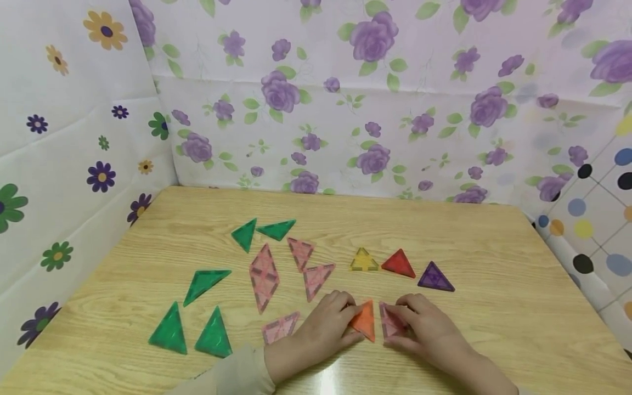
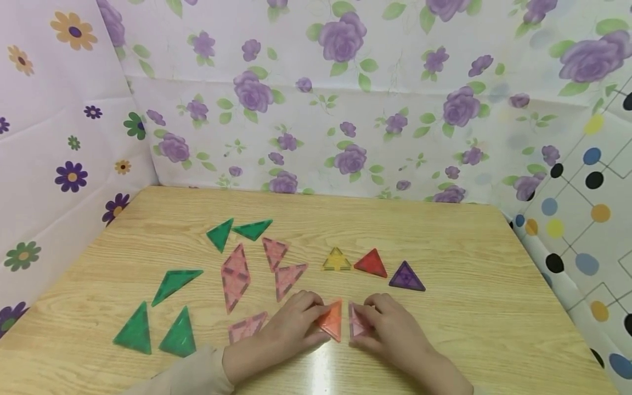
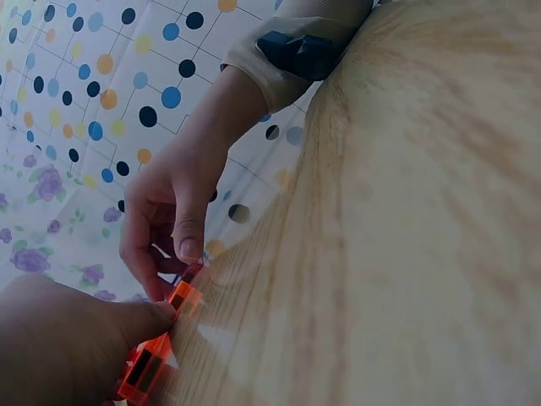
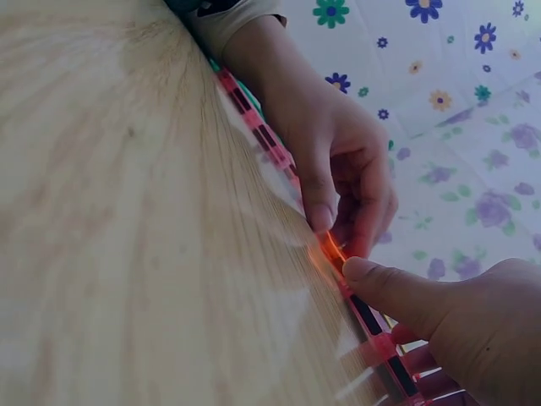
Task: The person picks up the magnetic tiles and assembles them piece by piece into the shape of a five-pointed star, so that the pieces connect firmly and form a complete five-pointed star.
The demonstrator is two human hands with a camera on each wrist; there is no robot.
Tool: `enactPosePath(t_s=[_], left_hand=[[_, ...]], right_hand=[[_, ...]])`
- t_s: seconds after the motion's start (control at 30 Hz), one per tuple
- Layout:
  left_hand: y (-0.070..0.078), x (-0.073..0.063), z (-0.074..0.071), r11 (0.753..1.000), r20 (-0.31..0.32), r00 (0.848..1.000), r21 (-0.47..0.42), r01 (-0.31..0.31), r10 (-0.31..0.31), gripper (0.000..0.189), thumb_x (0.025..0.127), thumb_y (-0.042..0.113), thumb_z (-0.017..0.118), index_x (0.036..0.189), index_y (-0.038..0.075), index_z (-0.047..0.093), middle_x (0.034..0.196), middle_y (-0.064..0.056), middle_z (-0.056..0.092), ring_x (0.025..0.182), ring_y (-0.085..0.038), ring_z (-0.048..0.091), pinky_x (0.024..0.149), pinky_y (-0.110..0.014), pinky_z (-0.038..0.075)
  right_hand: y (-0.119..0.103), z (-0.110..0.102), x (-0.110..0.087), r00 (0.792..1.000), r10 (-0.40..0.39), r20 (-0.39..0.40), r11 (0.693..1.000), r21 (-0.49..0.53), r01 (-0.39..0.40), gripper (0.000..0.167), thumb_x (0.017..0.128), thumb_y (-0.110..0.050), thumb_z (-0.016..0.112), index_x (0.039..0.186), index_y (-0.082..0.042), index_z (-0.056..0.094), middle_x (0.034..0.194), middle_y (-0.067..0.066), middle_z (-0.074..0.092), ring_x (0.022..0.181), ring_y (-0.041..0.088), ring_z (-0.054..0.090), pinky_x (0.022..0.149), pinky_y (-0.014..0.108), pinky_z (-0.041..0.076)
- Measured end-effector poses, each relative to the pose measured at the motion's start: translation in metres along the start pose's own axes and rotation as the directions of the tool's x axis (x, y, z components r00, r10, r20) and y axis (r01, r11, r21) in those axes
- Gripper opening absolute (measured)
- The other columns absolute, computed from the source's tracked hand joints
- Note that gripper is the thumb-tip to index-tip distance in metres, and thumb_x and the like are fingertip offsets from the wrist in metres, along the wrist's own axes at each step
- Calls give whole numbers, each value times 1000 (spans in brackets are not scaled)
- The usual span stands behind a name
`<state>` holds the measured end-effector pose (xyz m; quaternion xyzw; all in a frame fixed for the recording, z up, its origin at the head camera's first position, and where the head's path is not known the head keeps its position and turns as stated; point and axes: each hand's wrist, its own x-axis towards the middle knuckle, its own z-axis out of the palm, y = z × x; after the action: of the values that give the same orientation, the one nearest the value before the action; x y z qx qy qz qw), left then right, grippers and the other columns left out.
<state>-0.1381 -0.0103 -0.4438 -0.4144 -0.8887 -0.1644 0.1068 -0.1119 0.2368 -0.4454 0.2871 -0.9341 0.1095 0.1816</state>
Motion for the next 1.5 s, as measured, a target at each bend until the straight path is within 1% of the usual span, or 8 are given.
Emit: enactPosePath(t_s=[0.43, 0.6, 0.73, 0.93, 1.1, 1.17, 1.3, 1.5], left_hand=[[-2, -1, 3, 999, -49, 998, 9, -39, 40, 47, 84, 43, 71, 117, 9, 69, 101, 4, 58, 92, -9, 52, 84, -23, 47], [-2, -5, 2, 1000, -53, 998, 17, -24, 25, 53, 83, 46, 71, 121, 9, 66, 108, 2, 59, 102, -12, 54, 93, -28, 46], [1, -5, 2, 999, -23, 999, 28, -25, 25, 57, 82, 47, 71, 126, 11, 63, 115, 2, 59, 109, -13, 54, 100, -30, 44], [9, -3, 4, 996, -30, 998, 79, -45, 47, 58, 82, 51, 70, 125, 14, 60, 118, 2, 59, 112, -13, 54, 103, -32, 44], [12, 0, 7, 996, -62, 998, 83, -21, 26, 55, 82, 53, 69, 121, 15, 63, 115, 2, 60, 109, -12, 55, 101, -32, 44], [13, 1, 8, 996, -65, 998, 85, -12, 17, 55, 82, 55, 68, 120, 15, 64, 115, 3, 60, 108, -12, 56, 100, -32, 43], [13, 2, 10, 995, -76, 997, 101, -3, 10, 55, 82, 59, 65, 118, 17, 66, 113, 4, 60, 107, -11, 56, 98, -32, 42], [12, 1, 13, 992, -113, 993, 123, -10, 24, 53, 79, 59, 68, 114, 20, 66, 110, 7, 60, 106, -10, 56, 100, -32, 42]], right_hand=[[-7, 5, 6, 1000, -10, 12, 1000, 20, 10, 54, 75, -54, 74, 112, -15, 71, 103, -8, 57, 88, 4, 51, 71, 23, 52], [-13, 6, 9, 1000, -25, 5, 999, 27, 25, 51, 77, -54, 73, 111, -16, 71, 101, -8, 58, 86, 3, 52, 69, 22, 52], [-14, 1, 13, 1000, -28, -9, 1000, 7, 28, 41, 76, -46, 77, 106, -17, 72, 101, -7, 60, 86, 5, 55, 70, 22, 52], [-2, -19, 21, 999, 10, -36, 993, -117, -14, 41, 73, -38, 81, 106, -15, 71, 103, 0, 62, 90, 14, 62, 73, 29, 56], [21, -32, 24, 994, 89, -63, 987, -131, -97, 44, 73, -34, 81, 108, -11, 70, 105, 4, 63, 92, 21, 63, 75, 37, 56], [33, -35, 23, 989, 131, -68, 983, -124, -139, 43, 74, -33, 81, 108, -8, 71, 104, 7, 64, 93, 26, 64, 76, 41, 57], [53, -39, 22, 966, 259, -1, 959, -122, -257, 44, 79, -35, 77, 110, -4, 69, 106, 14, 65, 97, 35, 64, 79, 49, 55], [75, -36, 19, 901, 408, 146, 910, -143, -389, 59, 85, -45, 68, 118, 3, 64, 115, 23, 63, 105, 43, 59, 84, 54, 52]])
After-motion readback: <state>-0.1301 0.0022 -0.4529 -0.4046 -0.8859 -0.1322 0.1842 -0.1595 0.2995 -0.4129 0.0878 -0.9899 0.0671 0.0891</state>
